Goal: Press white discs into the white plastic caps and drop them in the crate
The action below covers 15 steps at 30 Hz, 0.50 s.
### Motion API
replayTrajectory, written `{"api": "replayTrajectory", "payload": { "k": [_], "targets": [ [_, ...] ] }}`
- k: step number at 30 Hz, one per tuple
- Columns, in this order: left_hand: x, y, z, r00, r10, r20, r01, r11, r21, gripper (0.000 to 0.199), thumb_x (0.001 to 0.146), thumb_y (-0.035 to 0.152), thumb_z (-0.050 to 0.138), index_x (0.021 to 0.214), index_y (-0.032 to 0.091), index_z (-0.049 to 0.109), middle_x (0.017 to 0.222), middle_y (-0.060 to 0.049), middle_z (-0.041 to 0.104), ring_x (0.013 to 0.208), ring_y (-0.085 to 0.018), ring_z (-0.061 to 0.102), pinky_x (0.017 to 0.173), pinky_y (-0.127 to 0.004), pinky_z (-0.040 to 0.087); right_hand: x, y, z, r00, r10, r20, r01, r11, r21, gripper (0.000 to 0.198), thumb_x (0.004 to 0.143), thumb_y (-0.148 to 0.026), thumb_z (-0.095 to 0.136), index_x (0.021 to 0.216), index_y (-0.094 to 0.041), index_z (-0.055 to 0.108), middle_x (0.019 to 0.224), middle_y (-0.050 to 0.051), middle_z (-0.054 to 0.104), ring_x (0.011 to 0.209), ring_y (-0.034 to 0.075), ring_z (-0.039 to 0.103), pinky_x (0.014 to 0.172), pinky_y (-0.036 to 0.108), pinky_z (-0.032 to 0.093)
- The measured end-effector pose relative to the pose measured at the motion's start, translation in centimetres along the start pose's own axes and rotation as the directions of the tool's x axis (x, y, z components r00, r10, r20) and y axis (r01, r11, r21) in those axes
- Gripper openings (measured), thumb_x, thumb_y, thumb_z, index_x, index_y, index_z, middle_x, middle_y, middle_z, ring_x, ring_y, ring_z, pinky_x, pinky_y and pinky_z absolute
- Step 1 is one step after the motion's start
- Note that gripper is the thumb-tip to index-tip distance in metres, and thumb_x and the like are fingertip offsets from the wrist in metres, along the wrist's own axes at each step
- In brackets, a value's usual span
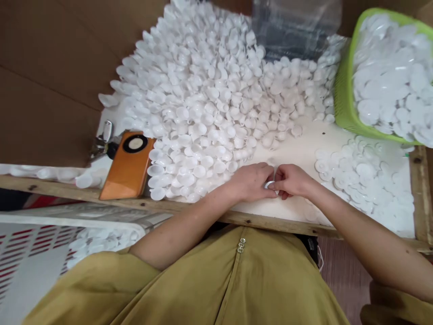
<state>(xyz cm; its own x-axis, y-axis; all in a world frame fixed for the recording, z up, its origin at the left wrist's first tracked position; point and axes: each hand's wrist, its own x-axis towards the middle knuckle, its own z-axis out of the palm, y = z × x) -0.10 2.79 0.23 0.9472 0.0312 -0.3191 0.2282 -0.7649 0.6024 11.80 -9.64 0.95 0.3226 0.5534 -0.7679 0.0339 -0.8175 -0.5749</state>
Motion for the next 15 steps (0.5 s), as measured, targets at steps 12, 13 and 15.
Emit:
{"api": "replayTrajectory", "payload": {
  "k": [12,13,15],
  "targets": [
    [-9.6,-1.1,-0.9,0.990,0.024,-0.139,-0.055,0.972,-0.227,0.019,0.083,0.039,0.058,0.082,0.020,0.054,0.079,0.001,0.060,0.075,-0.015,0.058,0.069,-0.025,0.045,-3.7,3.5,0.8,0.880,-0.438,-0.184,0.438,0.898,-0.044,0.028,0.080,-0.047,0.061,0.080,-0.020,0.057,0.073,0.002,0.064,0.059,0.016,0.061,0.056,0.027,0.048],
    [-12.4,-2.3,-1.8,0.984,-0.075,-0.162,0.027,0.960,-0.279,0.022,0.083,0.042,0.058,0.084,0.020,0.056,0.080,0.001,0.061,0.074,-0.015,0.058,0.068,-0.025,0.045,-3.7,4.0,-0.4,0.832,-0.465,-0.303,0.430,0.885,-0.177,0.026,0.081,-0.046,0.059,0.080,-0.020,0.059,0.076,0.003,0.065,0.063,0.017,0.061,0.060,0.030,0.049],
    [-18.8,-5.7,-3.6,0.938,-0.282,-0.202,0.214,0.928,-0.304,0.029,0.079,0.048,0.061,0.093,0.023,0.061,0.087,0.000,0.067,0.078,-0.018,0.062,0.068,-0.027,0.048,-3.2,5.5,-3.2,0.659,-0.547,-0.516,0.293,0.819,-0.494,0.022,0.082,-0.041,0.059,0.084,-0.020,0.063,0.084,0.007,0.065,0.075,0.023,0.062,0.069,0.036,0.049]
  ]
}}
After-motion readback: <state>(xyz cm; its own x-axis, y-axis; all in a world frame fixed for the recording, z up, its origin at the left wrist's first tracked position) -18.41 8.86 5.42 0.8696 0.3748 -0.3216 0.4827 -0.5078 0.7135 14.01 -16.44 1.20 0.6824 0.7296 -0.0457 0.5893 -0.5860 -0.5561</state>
